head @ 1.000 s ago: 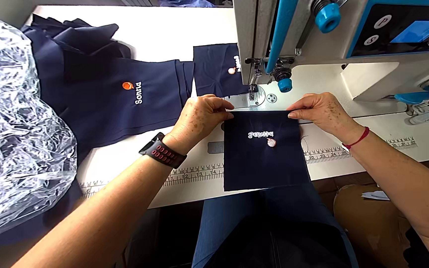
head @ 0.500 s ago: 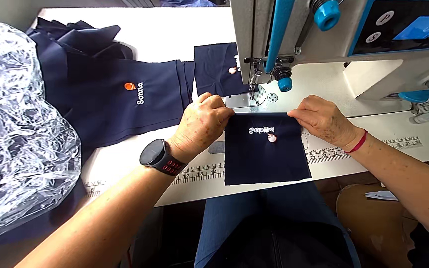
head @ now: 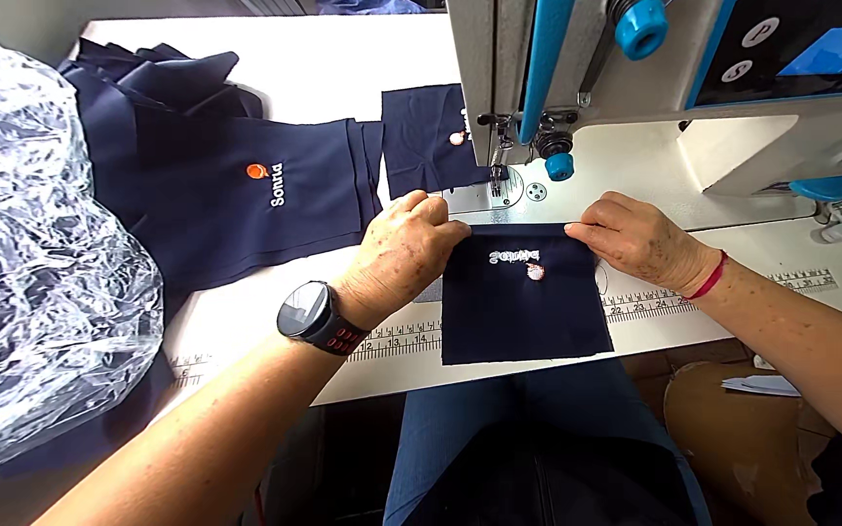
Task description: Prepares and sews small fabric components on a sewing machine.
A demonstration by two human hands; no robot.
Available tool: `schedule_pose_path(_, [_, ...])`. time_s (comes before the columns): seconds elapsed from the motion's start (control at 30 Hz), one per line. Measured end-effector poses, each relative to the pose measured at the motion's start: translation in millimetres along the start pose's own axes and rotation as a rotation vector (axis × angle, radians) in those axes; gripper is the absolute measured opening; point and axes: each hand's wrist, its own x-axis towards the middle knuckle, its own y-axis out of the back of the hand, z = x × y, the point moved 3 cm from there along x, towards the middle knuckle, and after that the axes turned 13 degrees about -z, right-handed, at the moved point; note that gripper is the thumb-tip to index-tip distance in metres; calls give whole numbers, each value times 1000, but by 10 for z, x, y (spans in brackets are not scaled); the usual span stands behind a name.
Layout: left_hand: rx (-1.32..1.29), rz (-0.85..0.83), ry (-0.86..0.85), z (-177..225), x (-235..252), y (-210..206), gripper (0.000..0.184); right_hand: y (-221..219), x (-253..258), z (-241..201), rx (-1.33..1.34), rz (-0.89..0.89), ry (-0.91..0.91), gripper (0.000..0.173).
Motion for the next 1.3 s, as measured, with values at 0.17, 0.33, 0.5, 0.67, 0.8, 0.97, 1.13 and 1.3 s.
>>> schedule_pose_path(0.17, [49,-71,-3,70,50,34,18,13,31,-14,-16,-25,15,20])
schedule_pose_path(0.33, [79,-194,185,513,189,19,20,111,108,-568,-45,-206,-210,18])
schedule_pose_path(0.5, [35,-135,365,894,119,-204,62,78,132,-1321,-80,-164,-369,20])
schedule_pose_path(0.67, [-95,-46,283,792,-163,-388,84,192,190,-1264,337,-183,-196,28])
schedule_pose_path(0.8, [-170,-91,74,573,-210,-384,83,63,360,-656,261,-44,-195,35])
schedule_pose_path(0.97, [-69,-76,26,503,-188,-367,91,-270,295,-460,156,-72,-272,67])
schedule_pose_path(1.13, [-4,-95,32,522,-165,-334,94,-297,284,-496,119,-72,-270,69])
schedule_pose_path(1.3, [-22,-120,66,518,-183,-329,96,-266,348,-459,101,-92,-195,62])
